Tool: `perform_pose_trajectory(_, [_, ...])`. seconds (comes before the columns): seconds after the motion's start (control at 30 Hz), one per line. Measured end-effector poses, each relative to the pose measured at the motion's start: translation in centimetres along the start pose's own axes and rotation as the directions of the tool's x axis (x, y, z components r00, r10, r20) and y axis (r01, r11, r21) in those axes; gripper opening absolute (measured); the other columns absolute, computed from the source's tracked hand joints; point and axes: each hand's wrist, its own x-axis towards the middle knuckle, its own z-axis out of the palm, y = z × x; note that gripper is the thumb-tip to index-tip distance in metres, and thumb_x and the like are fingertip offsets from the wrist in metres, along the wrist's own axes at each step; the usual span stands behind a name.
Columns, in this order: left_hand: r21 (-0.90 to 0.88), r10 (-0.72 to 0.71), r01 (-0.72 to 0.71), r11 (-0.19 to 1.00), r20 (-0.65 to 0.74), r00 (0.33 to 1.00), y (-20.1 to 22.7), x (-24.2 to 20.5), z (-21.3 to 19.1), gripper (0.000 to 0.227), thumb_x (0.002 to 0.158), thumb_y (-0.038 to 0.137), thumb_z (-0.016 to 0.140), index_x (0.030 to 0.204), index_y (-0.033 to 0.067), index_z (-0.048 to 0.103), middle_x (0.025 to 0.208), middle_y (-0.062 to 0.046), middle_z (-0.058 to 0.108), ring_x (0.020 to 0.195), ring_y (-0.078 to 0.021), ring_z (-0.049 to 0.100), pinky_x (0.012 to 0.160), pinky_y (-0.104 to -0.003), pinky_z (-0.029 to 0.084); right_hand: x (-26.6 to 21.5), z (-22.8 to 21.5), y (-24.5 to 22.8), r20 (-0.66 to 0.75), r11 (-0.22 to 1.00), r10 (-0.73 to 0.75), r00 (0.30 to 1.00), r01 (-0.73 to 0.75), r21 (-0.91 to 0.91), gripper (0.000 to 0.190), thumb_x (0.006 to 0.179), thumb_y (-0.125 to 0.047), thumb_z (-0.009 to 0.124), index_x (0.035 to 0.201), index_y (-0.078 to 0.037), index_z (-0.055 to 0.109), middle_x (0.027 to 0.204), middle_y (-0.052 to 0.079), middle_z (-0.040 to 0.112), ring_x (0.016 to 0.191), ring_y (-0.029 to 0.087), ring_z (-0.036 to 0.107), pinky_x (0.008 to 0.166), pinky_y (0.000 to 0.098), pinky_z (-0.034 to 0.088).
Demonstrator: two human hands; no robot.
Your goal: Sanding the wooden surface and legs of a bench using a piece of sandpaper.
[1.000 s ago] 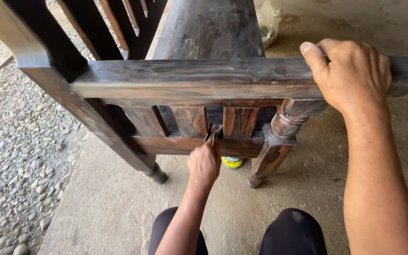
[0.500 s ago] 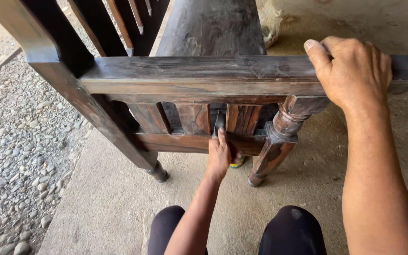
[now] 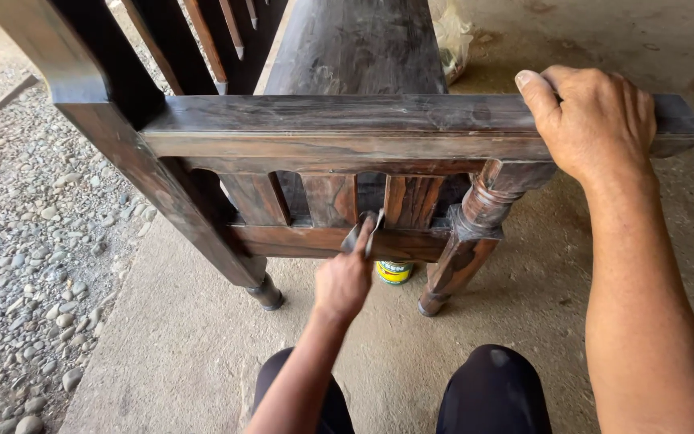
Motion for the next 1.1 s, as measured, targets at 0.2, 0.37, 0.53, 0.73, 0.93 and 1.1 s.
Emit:
perform_pose_trajectory(0.2, [-0.019,0.091,-0.092,0.996,-0.027,0.995,-0.8,-4.9,-0.9,0.061,0.101,0.031,0.053,0.159,0.0277,0.033,0.062,-0.016,0.067,0.052,-0.034,0.067,0.052,-0.048,0.054,0.2,0.2,-0.4,0.007,0.999,0.021,1.0,-0.021,-0.039,0.064,0.119,-0.056,0.054,0.079,-0.008,0.069,0.074,0.015,0.066,0.071,0.036,0.063,0.075,0.0549,0.048])
perform_pose_trajectory(0.37, [-0.052,0.082,-0.094,0.994,-0.192,0.978,0.4,1.1,1.2,0.067,0.097,0.029,0.056,0.16,0.0265,0.033,0.064,-0.017,0.068,0.054,-0.0377,0.067,0.053,-0.052,0.053,0.0,-0.7,-1.0,-0.093,1.0,-0.021,0.995,0.022,0.007,0.047,0.108,-0.05,0.055,0.09,-0.01,0.074,0.075,0.016,0.068,0.07,0.039,0.064,0.073,0.0579,0.047])
perform_pose_trajectory(0.53, [0.009,-0.047,0.047,0.999,-0.011,0.999,1.5,0.3,-1.3,0.062,0.1,0.034,0.052,0.158,0.0257,0.033,0.073,-0.022,0.071,0.065,-0.0414,0.071,0.06,-0.054,0.054,-0.2,-0.9,-1.5,-0.037,1.0,0.008,0.999,-0.009,-0.019,0.055,0.112,-0.049,0.055,0.08,-0.007,0.07,0.068,0.015,0.064,0.066,0.037,0.061,0.072,0.0548,0.047])
perform_pose_trajectory(0.73, [-0.093,-0.029,0.019,0.996,-0.104,0.994,0.6,2.7,1.7,0.037,0.106,0.032,0.047,0.138,0.0173,0.058,0.076,-0.022,0.072,0.069,-0.0432,0.07,0.063,-0.054,0.055,-0.5,-0.9,-1.9,-0.028,0.998,0.037,0.999,-0.038,-0.044,0.056,0.111,-0.05,0.057,0.076,-0.009,0.07,0.061,0.012,0.062,0.057,0.032,0.059,0.067,0.0521,0.045])
perform_pose_trajectory(0.93, [-0.801,0.077,0.296,0.52,0.39,0.918,-3.2,-2.9,3.1,0.069,0.111,0.05,0.049,0.083,-0.0089,0.072,0.069,-0.015,0.076,0.061,-0.0242,0.076,0.061,-0.035,0.064,-9.4,3.1,-1.7,-0.707,0.869,-0.165,0.687,0.441,0.226,0.006,0.117,-0.003,0.064,0.11,-0.003,0.062,0.114,0.012,0.075,0.102,0.022,0.066,0.09,0.0417,0.051])
perform_pose_trajectory(1.1, [-0.932,0.258,0.324,0.161,0.357,0.898,-2.2,-4.9,0.8,0.04,0.099,0.04,0.065,0.094,0.0011,0.072,0.07,-0.006,0.071,0.061,-0.0129,0.067,0.061,-0.028,0.057,-22.3,9.1,-6.2,0.245,0.51,0.057,0.968,-0.239,0.826,0.018,0.096,-0.013,0.065,0.112,-0.005,0.066,0.078,0.003,0.069,0.06,0.007,0.063,0.048,0.0248,0.052])
